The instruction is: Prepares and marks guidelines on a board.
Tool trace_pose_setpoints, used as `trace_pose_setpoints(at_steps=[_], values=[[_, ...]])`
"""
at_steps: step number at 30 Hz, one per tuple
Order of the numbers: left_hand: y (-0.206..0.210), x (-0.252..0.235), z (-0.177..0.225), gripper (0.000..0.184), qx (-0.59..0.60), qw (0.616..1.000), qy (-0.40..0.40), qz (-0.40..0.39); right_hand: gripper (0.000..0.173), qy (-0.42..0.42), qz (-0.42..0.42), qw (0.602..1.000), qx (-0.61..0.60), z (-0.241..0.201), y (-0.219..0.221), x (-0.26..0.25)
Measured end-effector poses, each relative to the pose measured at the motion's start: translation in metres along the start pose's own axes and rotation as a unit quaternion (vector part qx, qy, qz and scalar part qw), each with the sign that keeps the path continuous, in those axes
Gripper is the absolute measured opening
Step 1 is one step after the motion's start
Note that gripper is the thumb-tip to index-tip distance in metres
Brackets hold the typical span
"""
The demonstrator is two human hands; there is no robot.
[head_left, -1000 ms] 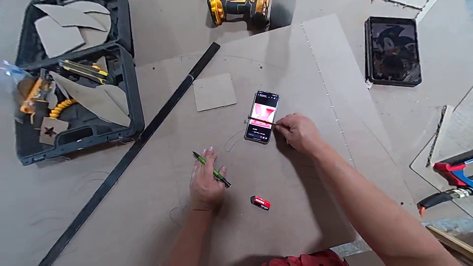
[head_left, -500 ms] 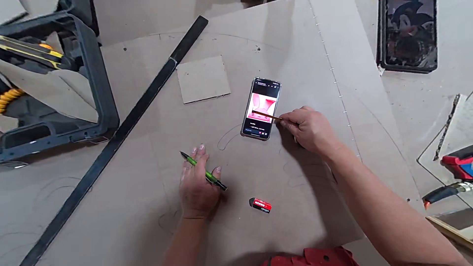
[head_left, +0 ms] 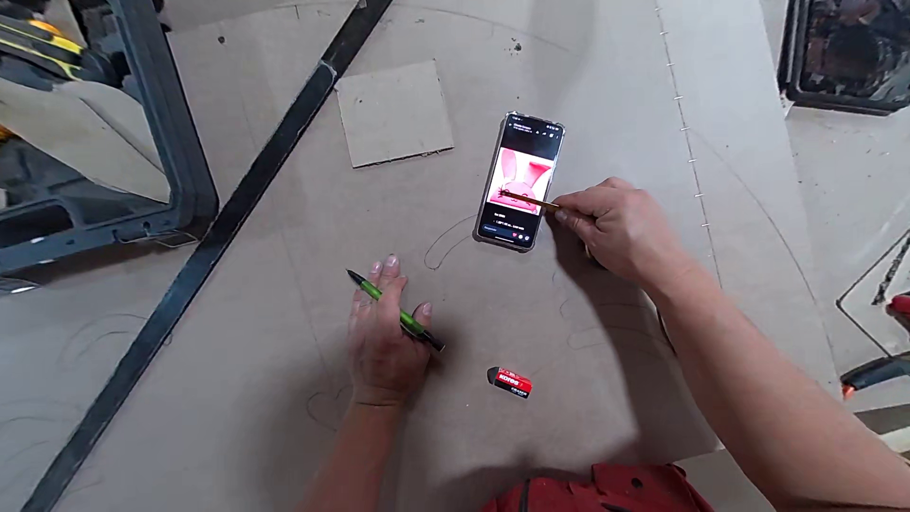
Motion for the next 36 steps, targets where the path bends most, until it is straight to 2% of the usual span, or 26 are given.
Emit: trace_pose_setpoints(at_steps=[36], values=[[-0.0002, -0.0014, 0.001, 0.049, 0.007, 1.0, 0.0, 0.006, 0.023, 0.0, 0.011, 1.0, 0.028, -0.0076, 0.0018, -0.0061]])
Point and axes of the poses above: each hand's wrist, its own x-axis away from the middle knuckle, its own y-axis out of the palm, z = x × y, the point moved 2 cm from there along -x, towards the middle knuckle, and after that the axes turned 1 degree about -z, right-handed, at the moved point
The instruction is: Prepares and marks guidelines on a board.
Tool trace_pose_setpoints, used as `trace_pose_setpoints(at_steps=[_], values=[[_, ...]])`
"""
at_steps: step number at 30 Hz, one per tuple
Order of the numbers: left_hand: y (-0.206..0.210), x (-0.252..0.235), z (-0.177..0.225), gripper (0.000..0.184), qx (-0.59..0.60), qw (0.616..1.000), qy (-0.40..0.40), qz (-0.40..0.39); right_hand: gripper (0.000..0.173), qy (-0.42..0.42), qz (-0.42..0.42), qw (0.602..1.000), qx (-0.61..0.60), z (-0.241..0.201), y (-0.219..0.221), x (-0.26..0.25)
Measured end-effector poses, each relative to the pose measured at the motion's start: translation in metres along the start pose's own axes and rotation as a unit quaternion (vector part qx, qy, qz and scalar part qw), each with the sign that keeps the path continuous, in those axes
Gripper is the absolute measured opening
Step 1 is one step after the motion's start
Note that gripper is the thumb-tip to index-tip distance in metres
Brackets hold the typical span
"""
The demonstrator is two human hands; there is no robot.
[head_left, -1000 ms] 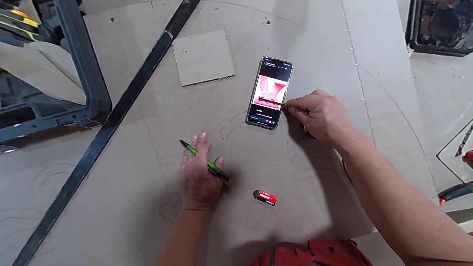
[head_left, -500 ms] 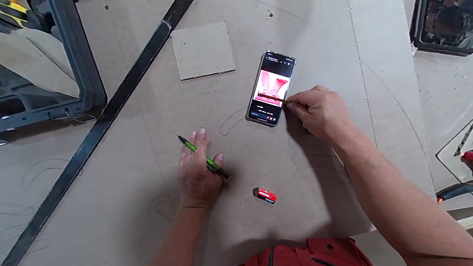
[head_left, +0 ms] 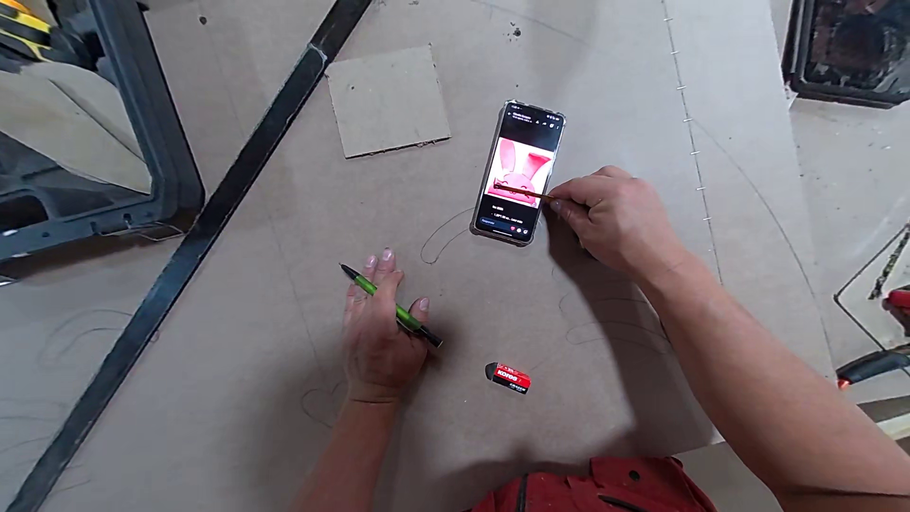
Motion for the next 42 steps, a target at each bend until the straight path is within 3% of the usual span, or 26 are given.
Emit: trace_pose_setpoints(at_steps=[42], values=[[-0.0009, -0.0007, 0.0012, 0.049, -0.008, 1.0, 0.001, 0.001, 0.023, 0.001, -0.005, 1.0, 0.0, -0.0001, -0.0003, 0.0]])
Point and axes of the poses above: each hand's wrist, its own x-axis away from the middle knuckle, its own y-axis out of the palm, z = x × y, the point moved 2 cm from there along -x, towards the middle knuckle, and after that the axes turned 1 degree about -z, right-handed, at the moved point
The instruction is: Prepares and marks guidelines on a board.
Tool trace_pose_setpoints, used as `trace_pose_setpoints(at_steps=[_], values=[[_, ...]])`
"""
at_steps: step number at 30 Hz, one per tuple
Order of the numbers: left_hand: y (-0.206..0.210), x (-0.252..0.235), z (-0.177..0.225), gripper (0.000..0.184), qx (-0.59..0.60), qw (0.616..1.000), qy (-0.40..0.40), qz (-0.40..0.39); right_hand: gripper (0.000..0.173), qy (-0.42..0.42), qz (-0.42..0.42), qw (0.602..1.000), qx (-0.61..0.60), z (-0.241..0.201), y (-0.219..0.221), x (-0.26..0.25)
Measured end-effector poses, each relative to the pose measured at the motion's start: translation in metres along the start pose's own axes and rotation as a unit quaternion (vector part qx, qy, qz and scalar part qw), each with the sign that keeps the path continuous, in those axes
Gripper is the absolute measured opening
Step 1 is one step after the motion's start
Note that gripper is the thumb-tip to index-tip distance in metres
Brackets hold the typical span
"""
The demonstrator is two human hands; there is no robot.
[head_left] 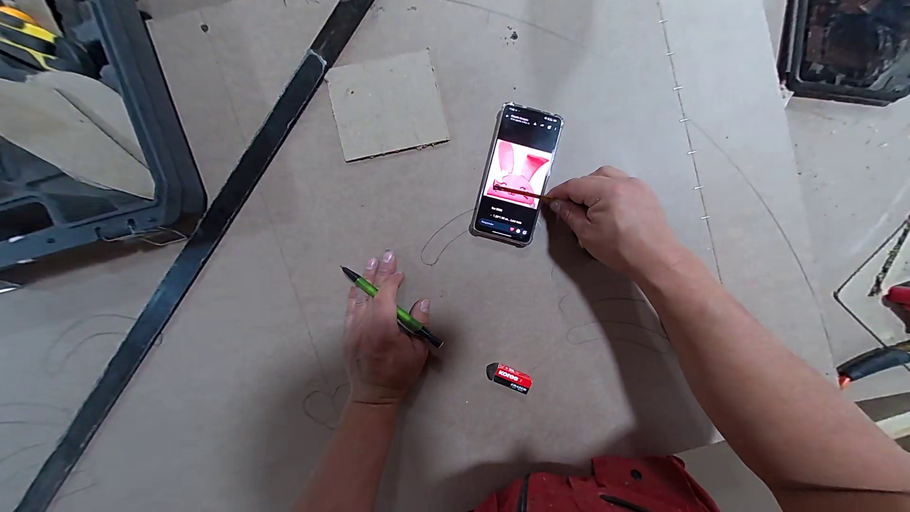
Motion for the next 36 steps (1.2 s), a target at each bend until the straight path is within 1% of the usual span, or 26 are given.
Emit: trace_pose_setpoints(at_steps=[9, 36], values=[[-0.0005, 0.0003, -0.0001, 0.049, -0.003, 1.0, 0.001, -0.001, 0.023, 0.007, -0.01, 1.0, 0.0, -0.0011, -0.0008, -0.0005], [-0.0008, -0.0004, 0.0003, 0.05, -0.006, 1.0, 0.0, -0.001, 0.024, 0.0, -0.004, 1.0, 0.001, -0.0005, 0.0, -0.0004]])
Point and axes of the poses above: each hand's wrist, its own x-axis away from the middle knuckle, its own y-axis out of the palm, z = x × y, the point moved 2 cm from there along -x, towards the middle knuckle, and after that the axes turned 1 degree about -z, right-handed, at the moved point
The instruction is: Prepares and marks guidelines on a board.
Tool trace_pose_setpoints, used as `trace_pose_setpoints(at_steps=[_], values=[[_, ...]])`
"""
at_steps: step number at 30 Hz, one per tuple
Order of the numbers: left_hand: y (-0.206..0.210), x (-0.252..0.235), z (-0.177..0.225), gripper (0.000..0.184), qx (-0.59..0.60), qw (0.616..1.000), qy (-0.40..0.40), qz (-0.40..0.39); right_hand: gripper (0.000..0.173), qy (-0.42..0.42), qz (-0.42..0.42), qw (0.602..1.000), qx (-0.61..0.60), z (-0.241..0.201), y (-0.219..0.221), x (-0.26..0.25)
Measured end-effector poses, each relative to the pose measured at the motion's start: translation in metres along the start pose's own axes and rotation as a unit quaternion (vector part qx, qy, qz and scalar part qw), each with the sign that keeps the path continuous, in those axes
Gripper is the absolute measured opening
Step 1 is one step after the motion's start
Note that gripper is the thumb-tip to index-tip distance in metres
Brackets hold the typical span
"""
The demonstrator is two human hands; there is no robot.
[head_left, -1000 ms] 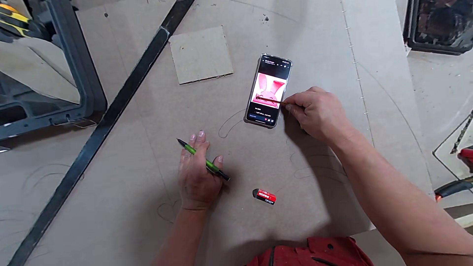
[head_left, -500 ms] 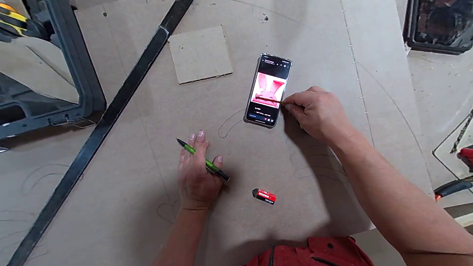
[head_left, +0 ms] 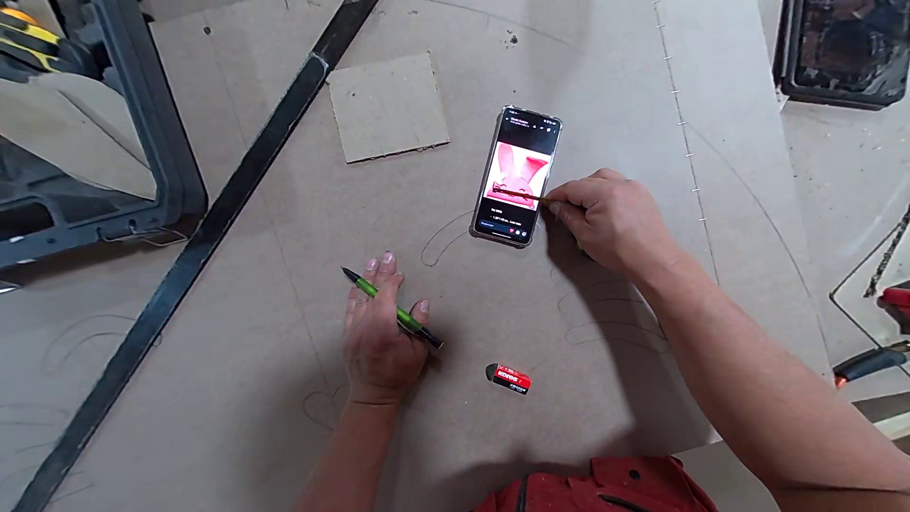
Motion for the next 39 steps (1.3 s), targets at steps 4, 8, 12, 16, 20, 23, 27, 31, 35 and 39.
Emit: trace_pose_setpoints(at_steps=[4, 8, 12, 16, 20, 23, 27, 31, 35, 39], values=[[0.0001, -0.0004, -0.0002, 0.048, 0.004, 1.0, 0.003, 0.005, 0.024, 0.002, -0.003, 1.0, 0.002, -0.0003, -0.0004, -0.0003], [0.0004, -0.0002, 0.0, 0.049, 0.005, 1.0, 0.003, 0.002, 0.023, 0.002, -0.002, 1.0, 0.001, -0.0003, -0.0006, -0.0001], [0.0005, -0.0001, -0.0004, 0.049, 0.004, 1.0, 0.006, 0.004, 0.023, 0.004, -0.001, 1.0, -0.001, -0.0001, 0.0002, -0.0003], [0.0007, 0.0, -0.0004, 0.05, 0.0, 1.0, 0.004, 0.002, 0.023, 0.003, -0.003, 1.0, -0.002, 0.0, 0.0, -0.0007], [0.001, 0.0007, -0.001, 0.049, -0.002, 1.0, 0.002, 0.004, 0.024, -0.001, 0.0, 1.0, -0.001, -0.0001, 0.0005, -0.0003], [0.0012, 0.0008, -0.0002, 0.049, -0.001, 1.0, 0.003, 0.006, 0.023, -0.002, 0.001, 1.0, 0.0, -0.0001, 0.0005, -0.0003], [0.001, 0.0006, -0.001, 0.049, 0.004, 1.0, 0.007, 0.009, 0.023, 0.001, 0.001, 1.0, -0.002, 0.0, 0.0005, -0.0005], [0.0002, 0.0001, -0.0002, 0.048, 0.007, 1.0, 0.004, 0.003, 0.024, 0.001, 0.0, 1.0, 0.002, -0.0004, -0.0002, 0.0001], [0.0006, 0.0002, -0.0001, 0.048, 0.007, 1.0, 0.004, 0.005, 0.024, 0.002, 0.0, 1.0, 0.004, 0.0, -0.0004, 0.0], [0.0009, 0.0006, -0.0006, 0.049, 0.004, 1.0, 0.006, 0.01, 0.024, -0.001, 0.002, 1.0, 0.003, 0.0002, 0.0007, -0.0001]])
Point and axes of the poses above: each hand's wrist, its own x-axis away from the middle knuckle, its own y-axis out of the palm, z = x × y, the point moved 2 cm from there along -x, towards the middle knuckle, and after that the axes turned 1 degree about -z, right-handed, at the moved point
